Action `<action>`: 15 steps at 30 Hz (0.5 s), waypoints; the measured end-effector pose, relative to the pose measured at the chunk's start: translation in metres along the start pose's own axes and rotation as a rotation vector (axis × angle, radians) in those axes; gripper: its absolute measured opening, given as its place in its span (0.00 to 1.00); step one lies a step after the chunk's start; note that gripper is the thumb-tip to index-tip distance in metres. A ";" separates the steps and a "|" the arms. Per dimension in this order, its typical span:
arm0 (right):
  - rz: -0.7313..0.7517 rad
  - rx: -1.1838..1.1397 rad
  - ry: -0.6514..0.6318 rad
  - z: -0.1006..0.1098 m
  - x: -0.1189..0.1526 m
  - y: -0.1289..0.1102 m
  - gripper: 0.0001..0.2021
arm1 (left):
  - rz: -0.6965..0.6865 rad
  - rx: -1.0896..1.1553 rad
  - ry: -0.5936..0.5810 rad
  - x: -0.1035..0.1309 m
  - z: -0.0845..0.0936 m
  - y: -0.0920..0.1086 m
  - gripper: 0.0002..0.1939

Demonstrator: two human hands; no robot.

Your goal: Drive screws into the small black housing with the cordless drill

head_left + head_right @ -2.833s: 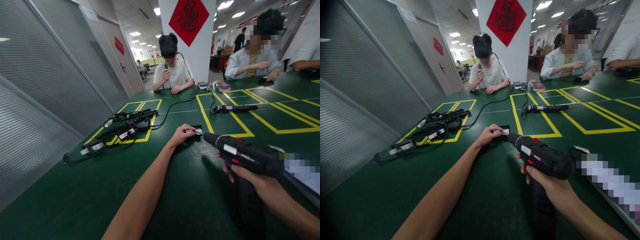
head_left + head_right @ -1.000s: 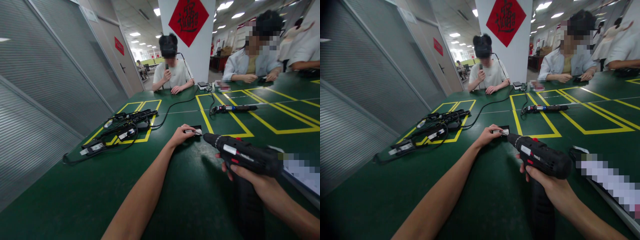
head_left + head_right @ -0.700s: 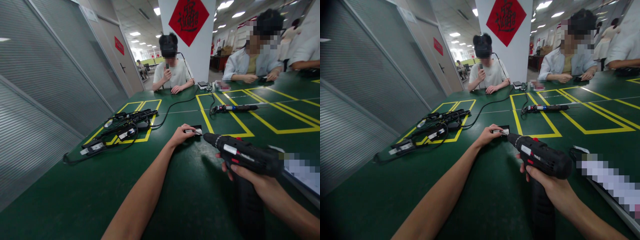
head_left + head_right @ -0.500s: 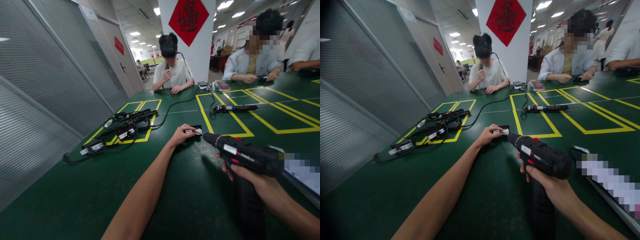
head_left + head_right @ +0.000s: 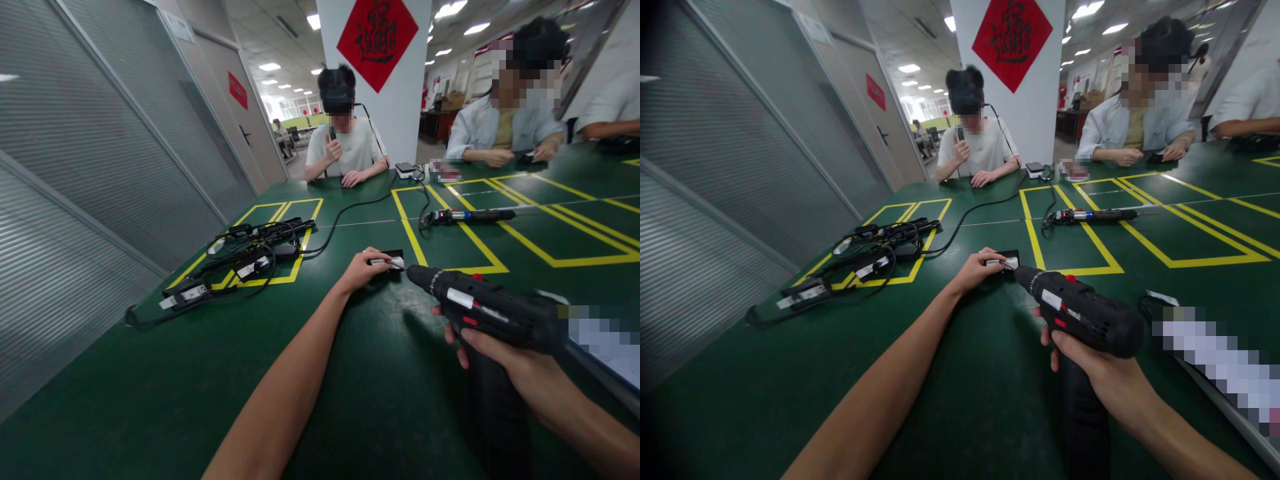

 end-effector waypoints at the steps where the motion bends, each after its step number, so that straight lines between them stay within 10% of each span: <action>1: -0.005 0.005 0.012 0.000 0.001 0.000 0.10 | 0.001 -0.001 0.001 0.000 0.000 0.001 0.14; 10: 0.007 0.014 -0.019 -0.003 0.003 -0.005 0.11 | 0.128 0.121 0.067 0.002 0.000 -0.005 0.43; 15: 0.013 0.012 0.037 -0.001 0.004 -0.006 0.09 | 0.119 0.072 0.032 0.002 -0.002 -0.002 0.32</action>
Point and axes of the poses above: each hand's wrist, its own x-axis away from the middle knuckle, its own z-axis out of the back of the hand, y = z × x, the point moved 6 cm from there along -x, towards the middle knuckle, and after that the axes turned 10 degrees about -z, right-handed, at the moved point
